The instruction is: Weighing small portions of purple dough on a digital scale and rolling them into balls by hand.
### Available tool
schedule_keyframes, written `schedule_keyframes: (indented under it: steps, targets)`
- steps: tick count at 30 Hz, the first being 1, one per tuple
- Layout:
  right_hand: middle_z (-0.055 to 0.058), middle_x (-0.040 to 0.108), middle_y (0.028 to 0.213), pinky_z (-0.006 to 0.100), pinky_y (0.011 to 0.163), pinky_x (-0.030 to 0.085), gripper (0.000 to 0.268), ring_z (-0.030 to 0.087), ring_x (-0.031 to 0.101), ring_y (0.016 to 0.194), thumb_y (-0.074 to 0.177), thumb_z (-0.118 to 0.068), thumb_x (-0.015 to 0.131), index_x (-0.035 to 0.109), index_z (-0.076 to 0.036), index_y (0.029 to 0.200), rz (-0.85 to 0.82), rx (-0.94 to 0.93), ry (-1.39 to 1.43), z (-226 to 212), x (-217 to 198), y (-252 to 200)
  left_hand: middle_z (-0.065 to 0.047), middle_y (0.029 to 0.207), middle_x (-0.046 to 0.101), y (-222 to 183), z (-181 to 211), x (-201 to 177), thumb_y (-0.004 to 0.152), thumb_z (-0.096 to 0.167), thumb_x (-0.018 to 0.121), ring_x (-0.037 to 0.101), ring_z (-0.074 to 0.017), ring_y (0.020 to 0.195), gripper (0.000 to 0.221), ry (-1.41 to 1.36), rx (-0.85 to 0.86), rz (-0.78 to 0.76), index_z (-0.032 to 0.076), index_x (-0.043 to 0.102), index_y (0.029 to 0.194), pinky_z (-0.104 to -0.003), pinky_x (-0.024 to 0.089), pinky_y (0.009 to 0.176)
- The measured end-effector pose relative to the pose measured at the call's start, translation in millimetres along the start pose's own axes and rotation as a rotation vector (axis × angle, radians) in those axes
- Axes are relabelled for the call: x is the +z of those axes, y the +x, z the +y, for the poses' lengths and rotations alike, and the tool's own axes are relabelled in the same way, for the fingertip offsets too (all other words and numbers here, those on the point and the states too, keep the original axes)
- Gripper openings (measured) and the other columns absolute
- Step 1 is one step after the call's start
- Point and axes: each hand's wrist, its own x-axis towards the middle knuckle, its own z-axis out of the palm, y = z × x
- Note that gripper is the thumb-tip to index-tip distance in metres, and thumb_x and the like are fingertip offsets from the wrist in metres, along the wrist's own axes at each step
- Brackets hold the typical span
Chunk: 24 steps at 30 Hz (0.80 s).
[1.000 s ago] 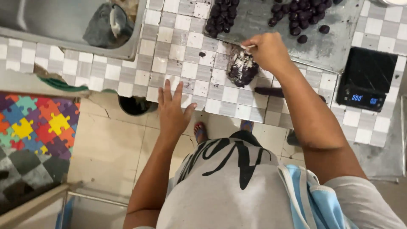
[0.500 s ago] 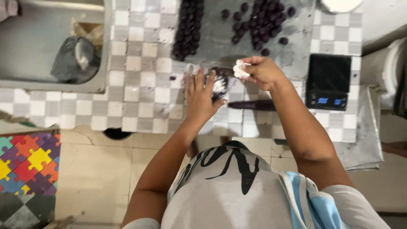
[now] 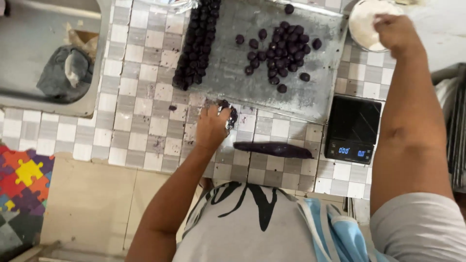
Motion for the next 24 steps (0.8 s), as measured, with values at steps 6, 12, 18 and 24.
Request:
schedule_keyframes:
  steps: [6,12,18,24]
  targets:
    - [0.023,0.067,0.107,0.039,0.086,0.043,0.038,0.038,0.060,0.096,0.088,0.000,0.047,0.069,0.004,0.118,0.476,-0.652,-0.363,72,35,60,-0.019,0.098,0.058,-2,-15,-3,0.072,-0.007,0.061,0.058,-0.0378,0.082,0.035,-0.290,-0.049,0.015,0.005,0.061,0.105,-0.045,0.050,0.069]
    - [0.025,0.057,0.118,0.047,0.098,0.042,0.026,0.037,0.054,0.114,0.082,0.007,0.041,0.056,0.008,0.103,-0.177,-1.000,0.314,-84,185,-130,-0.013,0.146,0.022,-29,-22,-72,0.071,0.032,0.077,0.002,-0.0398,0.137,0.063,-0.602,-0.169,-0.376,0.019,0.049,0.126,-0.061,0.007,0.105]
    - [0.028,0.039,0.127,0.052,0.093,0.040,0.060,0.052,0.046,0.112,0.077,-0.031,0.068,0.049,-0.017,0.133,-0.149,-0.962,0.315,-169,318,-269,-0.007,0.141,0.043,-69,-76,-82,0.077,0.035,0.076,0.020,-0.0355,0.138,0.060,-0.651,0.156,0.316,0.019,0.051,0.129,-0.047,0.011,0.111]
    - [0.013,0.055,0.121,0.052,0.070,0.042,0.028,0.042,0.054,0.099,0.079,-0.045,0.057,0.063,-0.025,0.098,0.438,-1.290,-0.291,-194,375,-307,-0.016,0.142,0.030,-113,-130,-87,0.073,0.014,0.078,0.029,-0.0351,0.132,0.074,-0.655,-0.166,0.309,0.011,0.043,0.139,-0.043,0.023,0.110]
